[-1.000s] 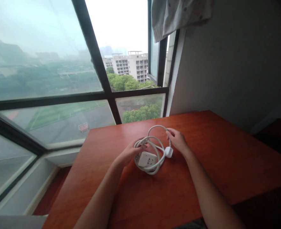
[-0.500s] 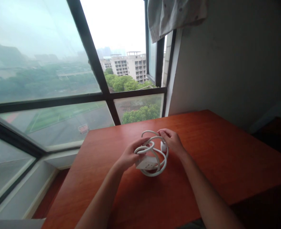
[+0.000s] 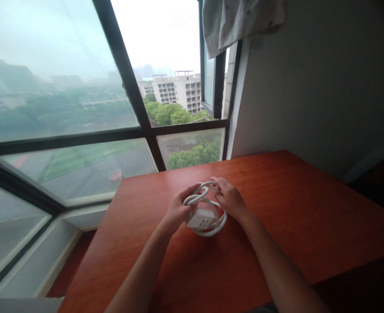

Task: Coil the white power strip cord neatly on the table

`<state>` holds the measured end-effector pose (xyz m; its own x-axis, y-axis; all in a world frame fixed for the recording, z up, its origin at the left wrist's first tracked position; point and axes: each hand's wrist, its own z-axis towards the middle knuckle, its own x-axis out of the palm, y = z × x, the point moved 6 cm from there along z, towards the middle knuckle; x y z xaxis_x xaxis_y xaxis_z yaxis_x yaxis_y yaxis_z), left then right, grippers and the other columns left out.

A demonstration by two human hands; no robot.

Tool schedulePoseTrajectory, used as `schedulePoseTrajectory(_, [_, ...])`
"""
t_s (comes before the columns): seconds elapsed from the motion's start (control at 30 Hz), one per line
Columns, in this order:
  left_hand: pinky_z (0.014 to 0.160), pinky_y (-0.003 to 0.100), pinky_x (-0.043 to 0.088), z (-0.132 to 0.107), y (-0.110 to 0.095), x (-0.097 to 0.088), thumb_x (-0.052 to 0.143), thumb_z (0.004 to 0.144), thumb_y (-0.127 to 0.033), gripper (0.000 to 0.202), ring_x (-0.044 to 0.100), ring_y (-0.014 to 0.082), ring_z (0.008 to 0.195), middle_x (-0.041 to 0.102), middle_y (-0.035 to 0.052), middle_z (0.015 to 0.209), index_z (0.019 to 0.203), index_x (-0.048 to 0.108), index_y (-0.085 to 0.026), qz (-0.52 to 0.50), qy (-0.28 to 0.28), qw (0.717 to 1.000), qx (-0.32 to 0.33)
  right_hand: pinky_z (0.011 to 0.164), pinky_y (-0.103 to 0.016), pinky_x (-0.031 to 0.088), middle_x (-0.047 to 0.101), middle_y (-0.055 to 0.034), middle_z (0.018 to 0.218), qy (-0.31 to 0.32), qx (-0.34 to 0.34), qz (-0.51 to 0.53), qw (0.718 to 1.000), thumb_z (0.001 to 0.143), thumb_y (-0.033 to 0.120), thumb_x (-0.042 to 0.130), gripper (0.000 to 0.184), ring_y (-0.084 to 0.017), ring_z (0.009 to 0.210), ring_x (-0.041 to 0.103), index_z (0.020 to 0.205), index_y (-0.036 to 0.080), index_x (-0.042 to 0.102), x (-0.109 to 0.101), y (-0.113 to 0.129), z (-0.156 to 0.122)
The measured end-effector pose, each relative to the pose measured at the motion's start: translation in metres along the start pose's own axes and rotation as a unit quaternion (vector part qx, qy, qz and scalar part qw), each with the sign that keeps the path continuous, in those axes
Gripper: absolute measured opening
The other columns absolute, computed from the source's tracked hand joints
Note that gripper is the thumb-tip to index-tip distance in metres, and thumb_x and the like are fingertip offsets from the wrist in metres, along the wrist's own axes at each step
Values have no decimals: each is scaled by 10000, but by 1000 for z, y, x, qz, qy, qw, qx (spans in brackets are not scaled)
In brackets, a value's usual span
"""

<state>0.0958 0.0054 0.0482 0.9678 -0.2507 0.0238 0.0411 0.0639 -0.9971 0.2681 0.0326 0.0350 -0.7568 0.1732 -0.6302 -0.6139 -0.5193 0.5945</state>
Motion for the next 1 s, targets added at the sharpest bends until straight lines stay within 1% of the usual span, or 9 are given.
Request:
schedulePoseTrajectory(0.07, [860, 332, 489, 1, 0, -2, 695, 667, -177, 588, 605, 291, 1078, 641, 128, 1239, 1247, 605, -145, 5, -17, 1000, -6, 941, -386, 466, 596, -112, 1202, -10, -28, -40, 999, 842, 137, 464, 514, -251, 1089, 555, 1352, 203, 468, -1, 5, -1])
schedulePoseTrajectory(0.13, [833, 312, 491, 2, 1, -5, 687, 657, -165, 586, 610, 278, 1060, 649, 120, 1226, 1238, 612, -144, 11, -34, 999, -12, 959, -396, 459, 578, -110, 1221, -49, -51, -72, 995, 849, 140, 478, 508, -257, 1121, 530, 1351, 218, 477, -7, 10, -2])
schedulePoseTrajectory(0.23, [780, 276, 488, 3, 0, -9, 671, 656, -166, 563, 614, 262, 1033, 655, 123, 1211, 1215, 624, -126, 13, -62, 998, -13, 877, -372, 492, 602, -96, 1101, -134, -68, -106, 983, 868, 190, 537, 342, -243, 1018, 554, 1198, 235, 612, -17, 15, -6])
schedulePoseTrajectory(0.3, [739, 261, 483, 4, 0, -11, 666, 651, -170, 549, 623, 250, 994, 663, 128, 1193, 1197, 634, -116, 12, -76, 997, -13, 829, -343, 497, 616, -81, 1003, -164, -78, -119, 976, 888, 230, 553, 237, -221, 941, 568, 1096, 238, 666, -19, 18, -7])
schedulePoseTrajectory(0.4, [712, 252, 479, 5, 0, -13, 652, 639, -160, 529, 630, 235, 951, 675, 122, 1163, 1166, 649, -118, 14, -92, 996, -12, 809, -313, 483, 641, -66, 939, -171, -104, -122, 972, 922, 252, 529, 187, -197, 890, 583, 1031, 235, 681, -18, 21, -9])
schedulePoseTrajectory(0.5, [708, 257, 480, 5, 2, -14, 616, 639, -141, 509, 633, 224, 921, 691, 109, 1111, 1146, 657, -122, 26, -106, 994, -10, 781, -295, 463, 668, -62, 898, -146, -118, -115, 975, 940, 267, 508, 172, -188, 855, 600, 965, 215, 670, -16, 24, -9])
schedulePoseTrajectory(0.63, [701, 260, 486, 5, 6, -9, 553, 654, -109, 495, 634, 196, 858, 695, 82, 1039, 1138, 647, -138, 64, -98, 993, 0, 673, -264, 419, 664, -46, 771, -96, -79, -134, 983, 926, 332, 536, 174, -172, 721, 607, 896, 194, 639, -12, 19, -8])
schedulePoseTrajectory(0.8, [820, 278, 502, 5, -1, 0, 538, 630, -52, 522, 617, 200, 982, 607, 77, 1118, 1128, 635, -177, 88, -74, 988, 108, 622, -253, 392, 675, -29, 744, -83, -24, -116, 990, 918, 335, 536, 163, -169, 666, 623, 886, 193, 610, -10, 13, -8])
schedulePoseTrajectory(1.0, [889, 318, 503, 2, -10, 8, 543, 672, -45, 588, 586, 222, 1070, 518, 102, 1216, 1235, 587, -209, 108, -38, 976, 187, 634, -253, 457, 702, -29, 790, -97, 61, 35, 993, 889, 362, 545, 164, -173, 671, 659, 911, 209, 600, -5, 6, -8])
